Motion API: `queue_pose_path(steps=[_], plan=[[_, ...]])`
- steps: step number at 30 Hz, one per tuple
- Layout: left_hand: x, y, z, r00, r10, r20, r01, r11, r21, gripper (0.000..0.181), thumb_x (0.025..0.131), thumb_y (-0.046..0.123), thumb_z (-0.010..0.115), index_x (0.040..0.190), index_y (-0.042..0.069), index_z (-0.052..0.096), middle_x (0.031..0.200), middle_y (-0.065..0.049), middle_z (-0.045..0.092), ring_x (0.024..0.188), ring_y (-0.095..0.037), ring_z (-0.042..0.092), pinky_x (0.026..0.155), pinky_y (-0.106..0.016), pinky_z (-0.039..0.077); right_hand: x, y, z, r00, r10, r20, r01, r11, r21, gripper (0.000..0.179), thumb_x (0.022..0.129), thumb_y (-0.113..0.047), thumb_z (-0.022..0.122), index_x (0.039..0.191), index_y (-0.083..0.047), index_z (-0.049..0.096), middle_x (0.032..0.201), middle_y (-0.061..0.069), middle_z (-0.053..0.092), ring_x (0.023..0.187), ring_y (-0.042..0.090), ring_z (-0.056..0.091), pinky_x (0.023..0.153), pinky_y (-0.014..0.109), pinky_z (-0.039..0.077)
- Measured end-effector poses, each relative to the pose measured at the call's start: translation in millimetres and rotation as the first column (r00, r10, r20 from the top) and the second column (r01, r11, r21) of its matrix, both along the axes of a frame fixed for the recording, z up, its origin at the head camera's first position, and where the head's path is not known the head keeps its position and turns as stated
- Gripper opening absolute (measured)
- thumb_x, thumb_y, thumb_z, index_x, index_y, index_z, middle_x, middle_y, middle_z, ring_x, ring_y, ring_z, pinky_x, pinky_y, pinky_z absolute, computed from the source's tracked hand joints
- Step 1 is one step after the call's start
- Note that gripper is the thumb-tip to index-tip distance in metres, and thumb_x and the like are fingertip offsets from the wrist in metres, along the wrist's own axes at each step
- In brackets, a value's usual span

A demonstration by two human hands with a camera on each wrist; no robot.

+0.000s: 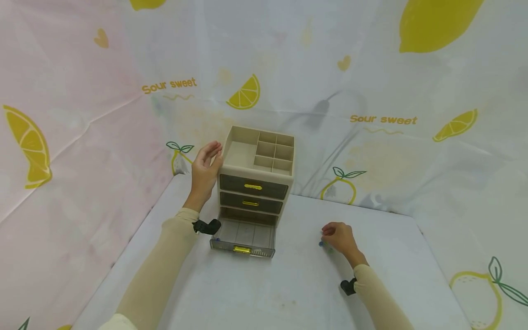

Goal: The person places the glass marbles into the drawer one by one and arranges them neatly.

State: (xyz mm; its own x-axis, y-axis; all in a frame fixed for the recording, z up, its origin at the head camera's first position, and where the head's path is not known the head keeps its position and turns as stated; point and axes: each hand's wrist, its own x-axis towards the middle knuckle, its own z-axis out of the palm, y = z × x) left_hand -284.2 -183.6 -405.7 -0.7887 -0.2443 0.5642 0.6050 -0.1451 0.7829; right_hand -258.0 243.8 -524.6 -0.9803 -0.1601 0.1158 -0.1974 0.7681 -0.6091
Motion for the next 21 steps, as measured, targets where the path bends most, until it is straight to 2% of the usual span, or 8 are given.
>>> queue_pose_path(steps=[4, 7, 13, 18, 21], plan=[[-0.2, -0.6, 0.9, 1.0, -0.006, 0.0, 0.006, 1.0, -0.008, 0.047, 0.095, -0.008, 0.052, 0.14, -0.013, 0.038, 0.139, -0.031, 0.043, 0.134, -0.038, 0.04, 0.11, -0.028, 0.04, 0.3, -0.3, 0.9, 1.0, -0.007, 0.0, 0.007, 1.0, -0.009, 0.016, 0.073, 0.0, 0.078, 0.088, -0.001, 0.073, 0.078, 0.003, 0.071, 0.072, 0.016, 0.067, 0.071, 0.035, 0.058], [-0.7, -0.9, 0.8, 1.0, -0.006, 0.004, 0.006, 1.0, -0.005, 0.047, 0.095, -0.009, 0.052, 0.139, -0.015, 0.038, 0.139, -0.033, 0.041, 0.134, -0.036, 0.041, 0.11, -0.028, 0.04, 0.8, -0.4, 0.8, 1.0, -0.01, -0.01, 0.01, 1.0, -0.016, 0.016, 0.074, 0.0, 0.078, 0.088, -0.002, 0.073, 0.078, 0.003, 0.072, 0.072, 0.016, 0.068, 0.072, 0.037, 0.059], [0.5, -0.3, -0.2, 1.0, 0.014, 0.012, -0.014, 1.0, 0.002, 0.046, 0.096, -0.002, 0.056, 0.139, -0.011, 0.042, 0.138, -0.026, 0.046, 0.131, -0.025, 0.046, 0.11, -0.026, 0.04, 1.0, 0.7, -1.7, 0.999, -0.016, -0.028, 0.015, 0.999, -0.028, 0.015, 0.074, 0.002, 0.077, 0.088, -0.002, 0.073, 0.078, 0.003, 0.072, 0.072, 0.016, 0.068, 0.072, 0.036, 0.059], [0.3, 0.1, -1.3, 1.0, 0.028, -0.004, -0.028, 1.0, -0.014, 0.045, 0.096, 0.001, 0.058, 0.138, -0.008, 0.045, 0.136, -0.023, 0.049, 0.129, -0.023, 0.048, 0.109, -0.027, 0.041, 1.1, -0.4, -1.4, 0.999, -0.028, -0.039, 0.026, 0.998, -0.049, 0.016, 0.074, 0.003, 0.077, 0.089, -0.002, 0.074, 0.079, 0.004, 0.072, 0.073, 0.017, 0.069, 0.069, 0.03, 0.058], [-0.1, -0.1, -1.6, 1.0, 0.03, -0.006, -0.03, 0.999, -0.016, 0.045, 0.096, 0.002, 0.058, 0.138, -0.008, 0.045, 0.136, -0.021, 0.05, 0.13, -0.023, 0.048, 0.109, -0.027, 0.041, 1.0, -2.1, -0.6, 0.998, -0.029, -0.061, 0.025, 0.998, -0.054, 0.017, 0.074, 0.002, 0.076, 0.09, -0.002, 0.074, 0.08, 0.004, 0.073, 0.075, 0.019, 0.069, 0.072, 0.033, 0.058]])
